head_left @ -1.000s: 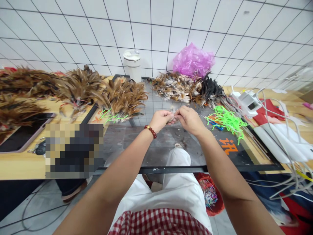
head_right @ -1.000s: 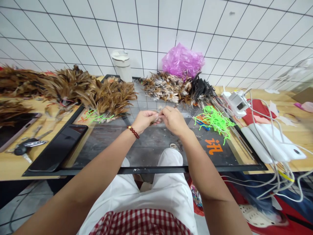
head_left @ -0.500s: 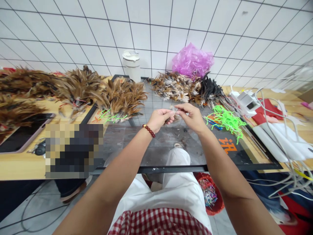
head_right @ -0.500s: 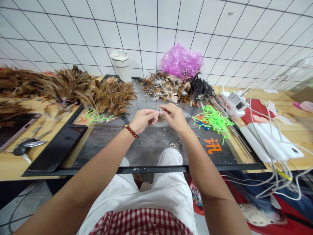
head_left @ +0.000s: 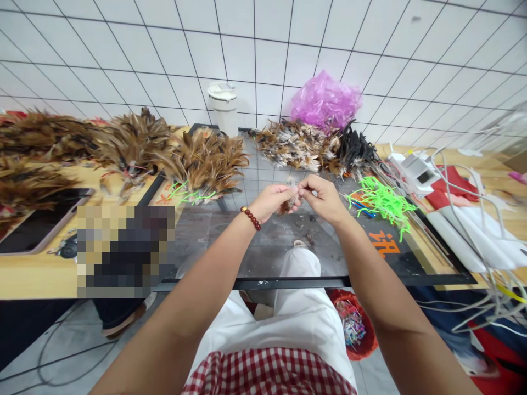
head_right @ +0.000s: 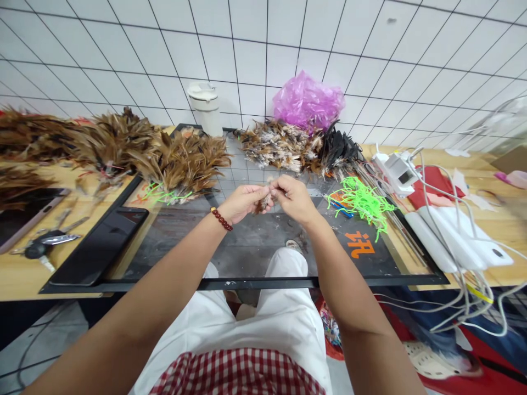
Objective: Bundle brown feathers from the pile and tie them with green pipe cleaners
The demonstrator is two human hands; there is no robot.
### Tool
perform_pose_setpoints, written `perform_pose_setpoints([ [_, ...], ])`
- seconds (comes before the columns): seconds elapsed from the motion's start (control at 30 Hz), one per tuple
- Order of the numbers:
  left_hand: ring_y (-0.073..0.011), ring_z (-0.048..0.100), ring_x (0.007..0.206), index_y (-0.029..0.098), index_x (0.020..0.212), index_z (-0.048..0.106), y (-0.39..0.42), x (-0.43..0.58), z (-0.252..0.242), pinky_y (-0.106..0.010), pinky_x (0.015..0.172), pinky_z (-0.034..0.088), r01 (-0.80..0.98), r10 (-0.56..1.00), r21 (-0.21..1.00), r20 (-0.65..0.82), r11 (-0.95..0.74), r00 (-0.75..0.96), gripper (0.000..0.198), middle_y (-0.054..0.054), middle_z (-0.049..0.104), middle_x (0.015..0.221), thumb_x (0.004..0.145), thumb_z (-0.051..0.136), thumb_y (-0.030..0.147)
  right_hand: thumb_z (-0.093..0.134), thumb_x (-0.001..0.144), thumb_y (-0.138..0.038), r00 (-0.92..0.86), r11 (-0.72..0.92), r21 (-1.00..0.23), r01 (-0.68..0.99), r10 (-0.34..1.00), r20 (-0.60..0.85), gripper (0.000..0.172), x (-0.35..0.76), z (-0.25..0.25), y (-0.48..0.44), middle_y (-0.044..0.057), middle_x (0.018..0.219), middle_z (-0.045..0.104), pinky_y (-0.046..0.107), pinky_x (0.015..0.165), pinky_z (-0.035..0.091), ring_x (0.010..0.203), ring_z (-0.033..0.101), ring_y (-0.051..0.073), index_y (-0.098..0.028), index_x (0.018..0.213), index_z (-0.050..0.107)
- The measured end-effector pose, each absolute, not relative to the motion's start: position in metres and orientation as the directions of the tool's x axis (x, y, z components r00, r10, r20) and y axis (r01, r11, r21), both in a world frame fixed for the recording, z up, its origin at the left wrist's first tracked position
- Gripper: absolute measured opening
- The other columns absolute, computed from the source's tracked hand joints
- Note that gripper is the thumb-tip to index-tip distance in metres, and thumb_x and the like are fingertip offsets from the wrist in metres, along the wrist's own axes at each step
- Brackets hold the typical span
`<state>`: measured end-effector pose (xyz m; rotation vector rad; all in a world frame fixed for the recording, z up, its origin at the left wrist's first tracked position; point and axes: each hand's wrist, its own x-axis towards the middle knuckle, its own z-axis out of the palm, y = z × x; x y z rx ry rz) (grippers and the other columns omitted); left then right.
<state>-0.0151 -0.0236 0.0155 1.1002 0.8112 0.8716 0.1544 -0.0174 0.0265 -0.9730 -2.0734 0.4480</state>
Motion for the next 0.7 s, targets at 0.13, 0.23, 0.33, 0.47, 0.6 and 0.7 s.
perform_pose_setpoints([
  [0.13, -0.0039, 0.047, 0.043, 0.011, 0.063, 0.060, -0.025, -0.011, 0.015, -0.016, 0.043, 0.035, -0.121, 0.933, 0.980, -0.108, 0.158, 0.342, 0.028, 0.001, 0.055, 0.052, 0.071, 0.073, 0.034, 0.049, 0.080, -0.018, -0.362, 0.639, -0.564, 0.524, 0.766, 0.532, 0.010, 0.149, 0.023, -0.018, 0.003, 0.075, 0.058, 0.029, 0.071, 0.041, 0.074, 0.053, 0.016, -0.019, 0.074, 0.057],
  [0.23, -0.0048, 0.047, 0.044, 0.011, 0.067, 0.063, -0.025, -0.009, 0.015, -0.017, 0.043, 0.036, -0.159, 0.941, 0.972, -0.118, 0.175, 0.316, 0.022, 0.001, 0.054, 0.052, 0.072, 0.071, 0.030, 0.050, 0.080, -0.021, -0.287, 0.601, -0.604, 0.523, 0.792, 0.539, 0.010, 0.146, 0.021, -0.018, 0.003, 0.074, 0.058, 0.029, 0.072, 0.041, 0.074, 0.053, 0.016, -0.020, 0.072, 0.056],
  [0.33, -0.0059, 0.048, 0.044, 0.011, 0.068, 0.064, -0.023, -0.011, 0.015, -0.018, 0.043, 0.036, -0.204, 0.938, 0.957, -0.135, 0.207, 0.320, 0.019, 0.000, 0.055, 0.053, 0.071, 0.071, 0.028, 0.052, 0.081, -0.026, -0.245, 0.569, -0.654, 0.499, 0.816, 0.524, 0.011, 0.148, 0.021, -0.015, 0.003, 0.075, 0.060, 0.028, 0.070, 0.042, 0.072, 0.053, 0.016, -0.019, 0.075, 0.059],
  [0.47, -0.0055, 0.046, 0.043, 0.011, 0.067, 0.064, -0.020, -0.015, 0.013, -0.018, 0.042, 0.035, -0.253, 0.957, 0.944, -0.147, 0.212, 0.252, 0.017, 0.001, 0.054, 0.052, 0.070, 0.070, 0.027, 0.054, 0.081, -0.030, -0.108, 0.462, -0.687, 0.561, 0.864, 0.492, 0.017, 0.166, 0.019, -0.004, 0.003, 0.080, 0.063, 0.028, 0.067, 0.042, 0.068, 0.054, 0.014, -0.018, 0.085, 0.065],
  [0.6, -0.0049, 0.045, 0.043, 0.011, 0.067, 0.065, -0.018, -0.016, 0.011, -0.018, 0.042, 0.034, -0.254, 0.967, 0.948, -0.137, 0.191, 0.213, 0.017, 0.001, 0.054, 0.053, 0.070, 0.069, 0.027, 0.065, 0.070, -0.023, -0.288, 0.373, -0.592, 0.714, 0.928, 0.237, 0.009, 0.188, 0.012, 0.004, 0.001, 0.068, 0.065, 0.025, 0.061, 0.040, 0.062, 0.056, 0.013, -0.018, 0.076, 0.070],
  [0.7, -0.0044, 0.043, 0.042, 0.011, 0.068, 0.066, -0.017, -0.016, 0.010, -0.018, 0.041, 0.033, -0.245, 0.980, 0.957, -0.116, 0.154, 0.160, 0.018, 0.001, 0.052, 0.052, 0.070, 0.071, 0.029, 0.066, 0.068, -0.020, -0.362, 0.359, -0.570, 0.739, 0.925, 0.113, 0.009, 0.192, 0.009, 0.005, 0.000, 0.066, 0.067, 0.024, 0.060, 0.041, 0.062, 0.058, 0.013, -0.018, 0.075, 0.071],
])
